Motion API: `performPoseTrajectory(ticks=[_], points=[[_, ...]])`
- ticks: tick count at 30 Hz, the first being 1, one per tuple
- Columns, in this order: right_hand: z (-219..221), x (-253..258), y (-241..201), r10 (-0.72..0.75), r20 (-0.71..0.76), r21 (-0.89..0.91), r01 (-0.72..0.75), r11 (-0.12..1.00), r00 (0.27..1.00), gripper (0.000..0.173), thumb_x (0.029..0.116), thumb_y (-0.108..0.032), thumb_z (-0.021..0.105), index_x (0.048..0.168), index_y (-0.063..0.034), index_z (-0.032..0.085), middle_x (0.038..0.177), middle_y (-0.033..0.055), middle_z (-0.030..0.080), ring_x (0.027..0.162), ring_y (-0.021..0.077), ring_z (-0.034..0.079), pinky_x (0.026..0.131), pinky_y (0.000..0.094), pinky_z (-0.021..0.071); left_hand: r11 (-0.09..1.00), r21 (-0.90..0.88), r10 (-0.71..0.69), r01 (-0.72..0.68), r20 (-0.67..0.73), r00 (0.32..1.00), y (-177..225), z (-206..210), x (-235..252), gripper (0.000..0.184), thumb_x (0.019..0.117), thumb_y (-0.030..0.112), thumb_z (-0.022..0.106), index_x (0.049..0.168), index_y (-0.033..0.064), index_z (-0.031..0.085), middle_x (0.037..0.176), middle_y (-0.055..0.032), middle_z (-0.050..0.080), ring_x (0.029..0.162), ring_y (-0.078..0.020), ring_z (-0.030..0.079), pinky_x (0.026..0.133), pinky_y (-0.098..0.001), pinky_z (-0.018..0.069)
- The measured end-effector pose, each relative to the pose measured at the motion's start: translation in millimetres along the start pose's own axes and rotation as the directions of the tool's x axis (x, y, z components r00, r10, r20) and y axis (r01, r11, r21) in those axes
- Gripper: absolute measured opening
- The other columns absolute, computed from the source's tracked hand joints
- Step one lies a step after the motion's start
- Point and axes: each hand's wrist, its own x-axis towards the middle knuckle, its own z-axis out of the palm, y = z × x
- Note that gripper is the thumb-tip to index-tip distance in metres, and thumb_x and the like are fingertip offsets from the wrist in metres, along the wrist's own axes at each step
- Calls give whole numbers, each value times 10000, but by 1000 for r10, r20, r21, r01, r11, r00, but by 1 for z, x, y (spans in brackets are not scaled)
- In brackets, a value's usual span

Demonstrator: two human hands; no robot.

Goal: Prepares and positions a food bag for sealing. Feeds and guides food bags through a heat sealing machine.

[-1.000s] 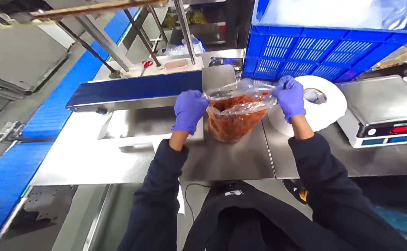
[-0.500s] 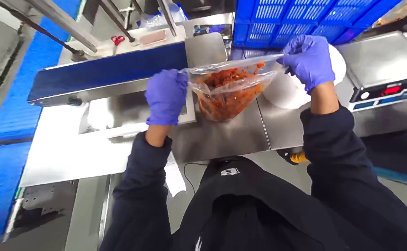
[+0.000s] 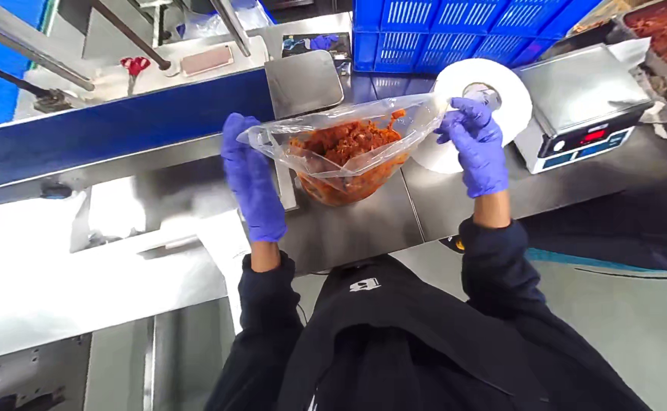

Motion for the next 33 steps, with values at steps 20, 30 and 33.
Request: performPoseTrajectory(ticks=[20,30,33], points=[[56,18,2,-340,-244,-192,298,935,908,88,837,-71,716,900,-49,658,983,-4,611,876,7,596,786,179,530,862,475,300,-178,-194,934,-8,31,38,296,1073,87,417,1021,-52,673,966,-130,736,928,-169,722,868,-362,595],[15,28,7,-417,-429,-7,459,889,801,277,925,69,576,1041,-148,704,879,-99,755,741,49,705,692,252,607,869,398,-106,294,-430,896,-1,19,52,294,1064,121,469,1029,-88,673,870,-104,662,836,-85,625,823,-284,520],[25,20,5,-328,-315,52,361,931,891,347,958,-38,627,1302,-75,593,1141,-45,741,1026,103,711,934,313,590,979,106,-109,173,-445,889,-6,32,41,221,1059,106,452,937,37,624,771,86,626,742,32,632,735,-205,567]])
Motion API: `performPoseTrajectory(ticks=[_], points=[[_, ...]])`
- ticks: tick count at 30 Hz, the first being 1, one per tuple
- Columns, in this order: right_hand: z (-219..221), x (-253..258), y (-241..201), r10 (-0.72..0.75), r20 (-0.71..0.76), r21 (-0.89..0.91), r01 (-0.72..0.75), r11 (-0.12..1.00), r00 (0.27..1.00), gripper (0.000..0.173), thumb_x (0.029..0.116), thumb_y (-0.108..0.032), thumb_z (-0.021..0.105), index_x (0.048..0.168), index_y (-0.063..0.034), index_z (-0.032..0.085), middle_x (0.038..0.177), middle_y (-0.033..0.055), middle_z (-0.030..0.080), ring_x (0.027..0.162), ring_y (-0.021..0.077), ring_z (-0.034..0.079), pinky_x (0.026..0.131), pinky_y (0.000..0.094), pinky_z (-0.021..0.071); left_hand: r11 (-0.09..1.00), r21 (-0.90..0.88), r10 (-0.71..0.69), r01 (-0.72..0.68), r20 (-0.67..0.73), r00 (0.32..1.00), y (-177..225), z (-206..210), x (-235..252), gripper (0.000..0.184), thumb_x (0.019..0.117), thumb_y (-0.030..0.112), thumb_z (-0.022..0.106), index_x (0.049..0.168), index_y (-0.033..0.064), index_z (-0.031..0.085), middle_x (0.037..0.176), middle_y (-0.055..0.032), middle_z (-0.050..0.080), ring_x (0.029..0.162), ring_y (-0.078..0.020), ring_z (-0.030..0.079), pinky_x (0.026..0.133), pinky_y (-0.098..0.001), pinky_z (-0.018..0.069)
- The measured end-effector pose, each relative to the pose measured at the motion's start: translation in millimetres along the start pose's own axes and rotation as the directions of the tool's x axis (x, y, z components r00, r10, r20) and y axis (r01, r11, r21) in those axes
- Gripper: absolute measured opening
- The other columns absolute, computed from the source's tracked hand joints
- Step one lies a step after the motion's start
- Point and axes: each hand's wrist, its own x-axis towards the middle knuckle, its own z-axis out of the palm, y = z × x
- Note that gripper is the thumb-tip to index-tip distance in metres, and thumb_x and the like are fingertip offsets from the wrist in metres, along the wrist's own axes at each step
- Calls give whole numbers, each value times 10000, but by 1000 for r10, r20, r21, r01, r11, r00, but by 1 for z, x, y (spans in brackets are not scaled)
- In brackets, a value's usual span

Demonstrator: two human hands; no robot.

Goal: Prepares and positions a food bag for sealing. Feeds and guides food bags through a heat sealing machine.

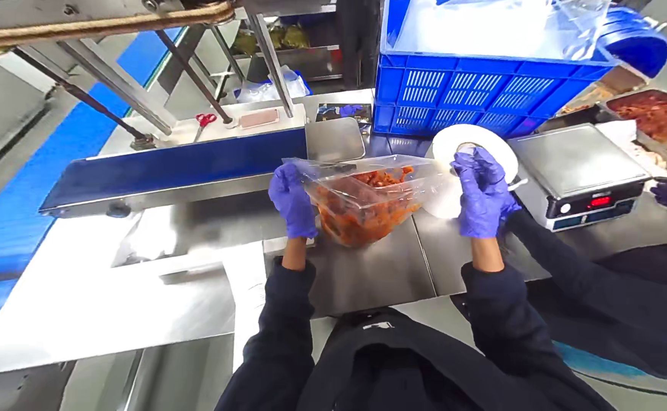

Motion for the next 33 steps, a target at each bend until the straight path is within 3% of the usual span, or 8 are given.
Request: performPoseTrajectory(ticks=[4,7,10,13,18,23,29,33], points=[[24,-29,12,131,97,102,-141,985,987,624,885,-124,714,1414,65,442,1330,29,655,1191,101,642,1024,293,538,990,-136,-22,29,50,998,-7,2,-25,176,1057,105,454,1053,25,611,909,95,664,886,36,642,840,-203,554],[40,-39,17,170,21,132,-171,976,985,482,967,-121,583,1378,101,461,1302,54,674,1172,99,653,1018,283,535,992,-126,-3,10,58,998,-10,-2,-26,223,1052,118,433,1002,27,631,870,96,665,862,33,641,829,-210,552],[54,-36,22,143,-59,98,-137,986,988,388,1039,-149,407,1311,92,542,1200,36,694,1090,82,663,991,300,544,992,-128,-8,13,40,999,-10,2,-26,280,1068,106,380,962,26,626,830,94,645,831,39,631,823,-203,550],[70,-36,21,123,-202,91,-107,990,972,284,1052,-98,388,1003,-60,665,945,-74,717,925,13,670,875,246,564,985,-172,10,-12,-14,1000,-13,10,-29,308,1071,90,365,899,40,616,799,79,650,801,17,642,807,-225,567],[72,-37,2,505,-435,128,-504,854,745,385,1123,-236,325,895,-75,589,698,-40,559,646,41,593,652,253,551,977,-186,103,-102,-5,995,-5,11,-59,270,1035,37,428,891,45,656,801,118,659,802,51,637,790,-187,556],[69,-57,-26,277,-269,197,-229,953,922,463,1079,-112,341,724,-209,622,614,-153,609,556,-38,565,560,162,507,964,-260,-57,52,-15,998,18,-18,-59,376,1040,19,377,844,164,664,748,157,681,728,37,655,719,-195,574],[62,-20,-17,537,-268,-229,-594,771,800,452,1098,-496,355,989,-134,600,781,-14,552,656,72,560,603,283,505,932,-134,-318,336,141,938,-25,2,-19,359,1125,275,351,992,91,629,737,59,622,633,-40,611,624,-231,560],[52,-11,-7,496,-106,-147,-507,849,862,299,1129,-342,342,1102,-156,575,866,-64,567,762,-9,575,703,175,510,931,-140,-340,336,1,941,-41,44,12,381,1124,196,358,913,20,621,646,42,594,561,-35,585,579,-221,542]])
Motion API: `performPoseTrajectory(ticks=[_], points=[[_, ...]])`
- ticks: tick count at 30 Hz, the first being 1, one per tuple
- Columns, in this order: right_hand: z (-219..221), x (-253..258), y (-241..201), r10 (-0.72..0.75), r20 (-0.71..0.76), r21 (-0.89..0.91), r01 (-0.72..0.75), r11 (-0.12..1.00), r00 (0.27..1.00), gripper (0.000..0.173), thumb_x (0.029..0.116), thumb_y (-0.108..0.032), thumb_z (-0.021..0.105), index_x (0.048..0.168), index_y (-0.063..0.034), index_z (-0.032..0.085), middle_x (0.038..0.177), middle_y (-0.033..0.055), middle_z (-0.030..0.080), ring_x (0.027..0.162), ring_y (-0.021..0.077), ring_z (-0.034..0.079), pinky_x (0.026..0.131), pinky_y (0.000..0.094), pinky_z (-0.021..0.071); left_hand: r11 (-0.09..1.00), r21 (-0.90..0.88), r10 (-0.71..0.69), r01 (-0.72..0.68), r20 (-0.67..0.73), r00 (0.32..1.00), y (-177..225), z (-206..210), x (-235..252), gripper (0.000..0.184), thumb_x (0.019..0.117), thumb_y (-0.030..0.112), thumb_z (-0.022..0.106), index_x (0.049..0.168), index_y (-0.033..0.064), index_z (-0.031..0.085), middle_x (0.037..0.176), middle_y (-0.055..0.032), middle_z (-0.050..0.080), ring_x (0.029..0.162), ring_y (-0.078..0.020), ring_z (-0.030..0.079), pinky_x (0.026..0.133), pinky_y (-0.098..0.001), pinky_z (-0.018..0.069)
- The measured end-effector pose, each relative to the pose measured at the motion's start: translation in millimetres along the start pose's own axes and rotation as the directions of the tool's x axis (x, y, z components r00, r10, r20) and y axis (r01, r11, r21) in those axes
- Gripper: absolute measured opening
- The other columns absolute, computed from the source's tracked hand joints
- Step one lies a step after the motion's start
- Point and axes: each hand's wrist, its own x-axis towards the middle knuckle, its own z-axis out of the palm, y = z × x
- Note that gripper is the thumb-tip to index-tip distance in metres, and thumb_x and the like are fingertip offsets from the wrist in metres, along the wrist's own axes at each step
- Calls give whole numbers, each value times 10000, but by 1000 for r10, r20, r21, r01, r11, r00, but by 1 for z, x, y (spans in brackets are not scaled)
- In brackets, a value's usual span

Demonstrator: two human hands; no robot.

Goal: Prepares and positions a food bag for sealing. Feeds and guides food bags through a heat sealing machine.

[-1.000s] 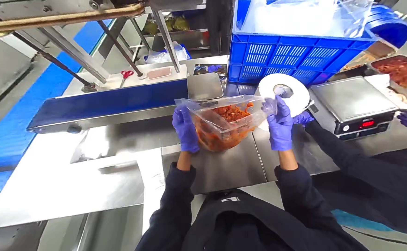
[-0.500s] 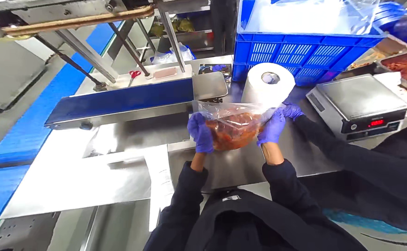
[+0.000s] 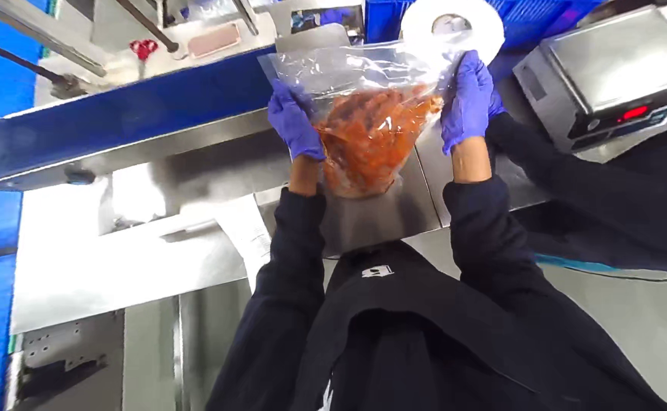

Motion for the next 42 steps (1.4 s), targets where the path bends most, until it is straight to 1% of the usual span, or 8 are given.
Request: performPoseTrajectory(ticks=[4,9,15,21,25,34,39,42], points=[[-22,-43,15,54,150,-43,-48,998,987,266,1113,-353,413,1283,-199,548,982,-49,577,815,3,563,673,160,476,999,-22,33,-33,6,999,-8,-5,-2,403,1130,216,332,888,53,611,637,51,596,553,-33,584,563,-220,539],[-9,-44,25,1,-7,-5,-1,1000,1000,273,1111,-330,410,926,-192,554,706,-59,497,559,13,486,501,175,428,996,82,31,-38,85,996,8,-31,-36,318,1119,334,377,969,157,595,711,114,585,615,17,596,621,-182,549],[6,-38,53,-60,-218,-12,59,998,974,342,1101,-163,395,822,-155,591,681,-116,562,639,-22,575,624,206,525,989,149,-15,20,-36,999,-3,-55,-56,340,1104,350,419,881,178,610,671,110,564,583,1,563,573,-210,520],[-17,-46,45,265,-29,-25,-266,964,964,452,1102,-449,387,744,-205,518,564,-64,456,436,40,423,408,213,367,956,291,-38,41,-13,999,-7,-57,-60,389,1094,436,412,899,174,624,711,85,550,634,-19,554,628,-247,514],[-28,-41,16,119,63,80,-124,989,991,277,1122,-268,344,1050,-223,607,810,-148,634,724,-45,613,693,160,543,994,98,19,-53,325,946,3,-71,-51,248,1084,400,440,1011,246,620,724,168,607,620,45,582,599,-164,526],[5,-51,-14,175,-83,7,-175,985,981,470,1101,-514,306,997,-163,600,768,-10,561,639,85,570,549,284,492,993,44,106,-111,117,988,29,-27,-64,354,1113,342,401,914,149,622,654,84,541,526,0,520,498,-181,488],[26,-25,-82,-129,14,126,126,984,992,316,1130,-278,346,942,-126,549,769,-39,539,674,12,579,629,184,522,964,-164,228,-211,89,970,73,-15,-18,410,1125,207,303,900,65,615,719,24,623,676,-78,633,677,-296,579],[22,-13,-86,-161,-28,124,163,979,987,287,1126,-219,350,936,-143,550,765,-63,552,683,-2,588,645,177,532,970,-99,226,-220,53,973,84,-28,-29,434,1130,220,296,809,139,577,581,90,546,492,-14,533,502,-209,513]])
